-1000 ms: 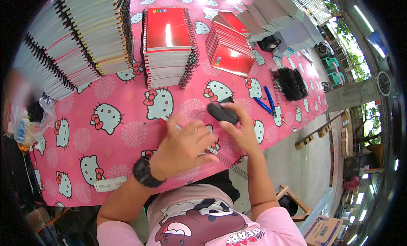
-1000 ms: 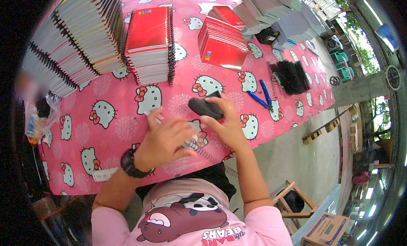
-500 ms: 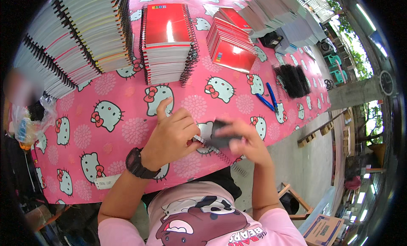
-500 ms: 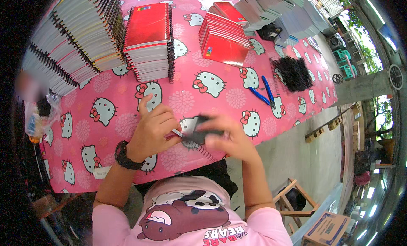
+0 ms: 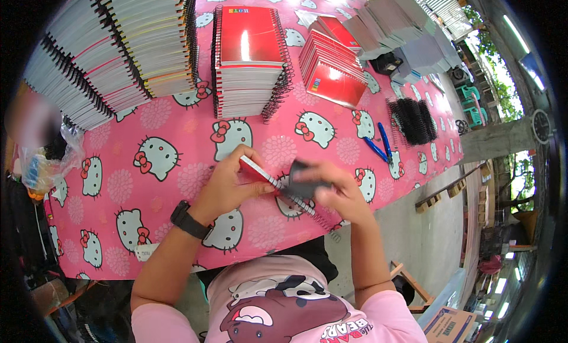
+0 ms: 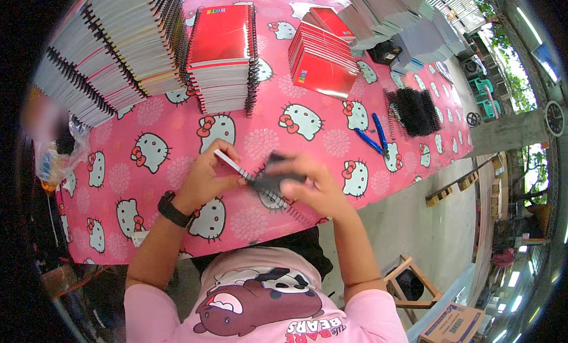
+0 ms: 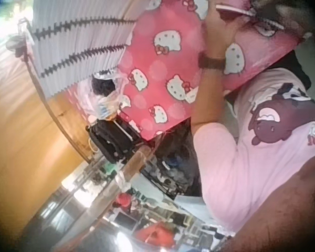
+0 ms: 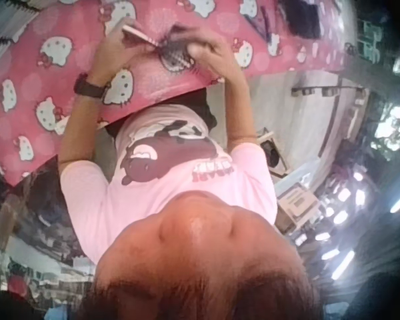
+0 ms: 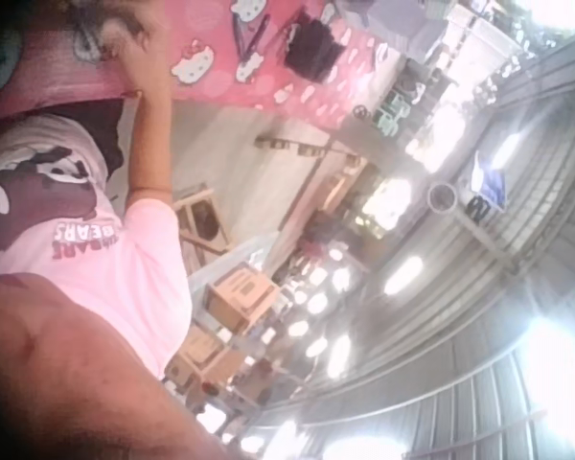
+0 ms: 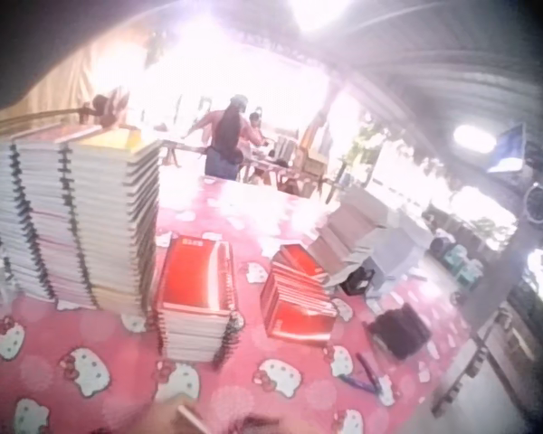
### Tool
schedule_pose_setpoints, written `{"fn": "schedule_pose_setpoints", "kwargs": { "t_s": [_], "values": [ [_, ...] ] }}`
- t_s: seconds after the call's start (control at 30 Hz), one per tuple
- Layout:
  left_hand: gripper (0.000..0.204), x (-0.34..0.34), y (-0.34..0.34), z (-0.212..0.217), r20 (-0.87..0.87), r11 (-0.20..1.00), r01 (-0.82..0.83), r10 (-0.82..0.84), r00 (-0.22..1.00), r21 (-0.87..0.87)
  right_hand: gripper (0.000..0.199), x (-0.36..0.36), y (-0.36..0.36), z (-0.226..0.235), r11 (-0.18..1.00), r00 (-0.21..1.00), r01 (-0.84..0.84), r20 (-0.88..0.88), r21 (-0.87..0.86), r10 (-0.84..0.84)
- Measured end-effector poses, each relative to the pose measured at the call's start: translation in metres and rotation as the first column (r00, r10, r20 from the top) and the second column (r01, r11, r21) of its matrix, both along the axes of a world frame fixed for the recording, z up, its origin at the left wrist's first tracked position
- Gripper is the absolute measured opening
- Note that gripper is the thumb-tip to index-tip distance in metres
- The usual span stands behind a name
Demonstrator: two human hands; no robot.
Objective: The person binds notebooks by threading a plastic spiral coil through pre-punched holes in a stack of paper and covers, then uses a small tool to crimp the ends of the coil.
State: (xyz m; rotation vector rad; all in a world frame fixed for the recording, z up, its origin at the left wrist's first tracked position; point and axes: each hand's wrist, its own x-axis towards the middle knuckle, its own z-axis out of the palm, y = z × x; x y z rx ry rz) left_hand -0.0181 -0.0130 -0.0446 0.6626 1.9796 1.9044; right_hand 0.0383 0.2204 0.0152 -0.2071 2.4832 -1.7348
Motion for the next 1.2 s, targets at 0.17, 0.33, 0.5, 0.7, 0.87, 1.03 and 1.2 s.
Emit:
{"fn": "schedule_pose_setpoints", "kwargs": {
  "t_s": [0.17,0.33,0.5,0.7,0.87,1.03,1.2],
  "values": [
    [0.033,-0.003,0.001,-0.002,0.131,0.991,0.113,-0.122,0.984,0.074,0.043,-0.002,0.011,0.001,0.859,0.98,-0.156,0.032,-0.487,0.196],
    [0.032,-0.002,0.001,0.002,0.155,0.99,0.119,-0.13,0.979,0.077,0.044,-0.021,0.005,0.005,0.992,0.999,-0.009,-0.044,0.125,0.015],
    [0.033,-0.002,0.0,-0.003,0.134,0.993,0.096,-0.105,0.985,0.07,0.039,-0.016,-0.013,0.012,0.992,0.992,-0.116,-0.039,0.042,0.118],
    [0.033,-0.001,0.002,0.002,0.081,0.997,0.066,-0.067,0.994,0.027,0.043,-0.016,0.017,-0.016,0.983,0.98,0.117,-0.178,0.14,-0.091],
    [0.032,0.009,0.008,0.017,0.001,0.998,-0.02,0.02,1.0,-0.054,0.044,-0.004,0.047,-0.03,0.563,0.844,0.493,-0.523,0.664,-0.122],
    [0.022,0.022,0.023,0.046,-0.135,0.986,-0.077,0.057,0.989,-0.149,0.031,0.015,-0.017,0.03,0.988,0.97,0.146,-0.202,0.041,-0.135],
    [0.02,0.034,0.043,0.055,-0.202,0.989,-0.121,0.102,0.974,-0.085,0.025,0.017,-0.02,0.03,0.995,0.931,0.091,-0.353,-0.026,-0.095]
  ]
}}
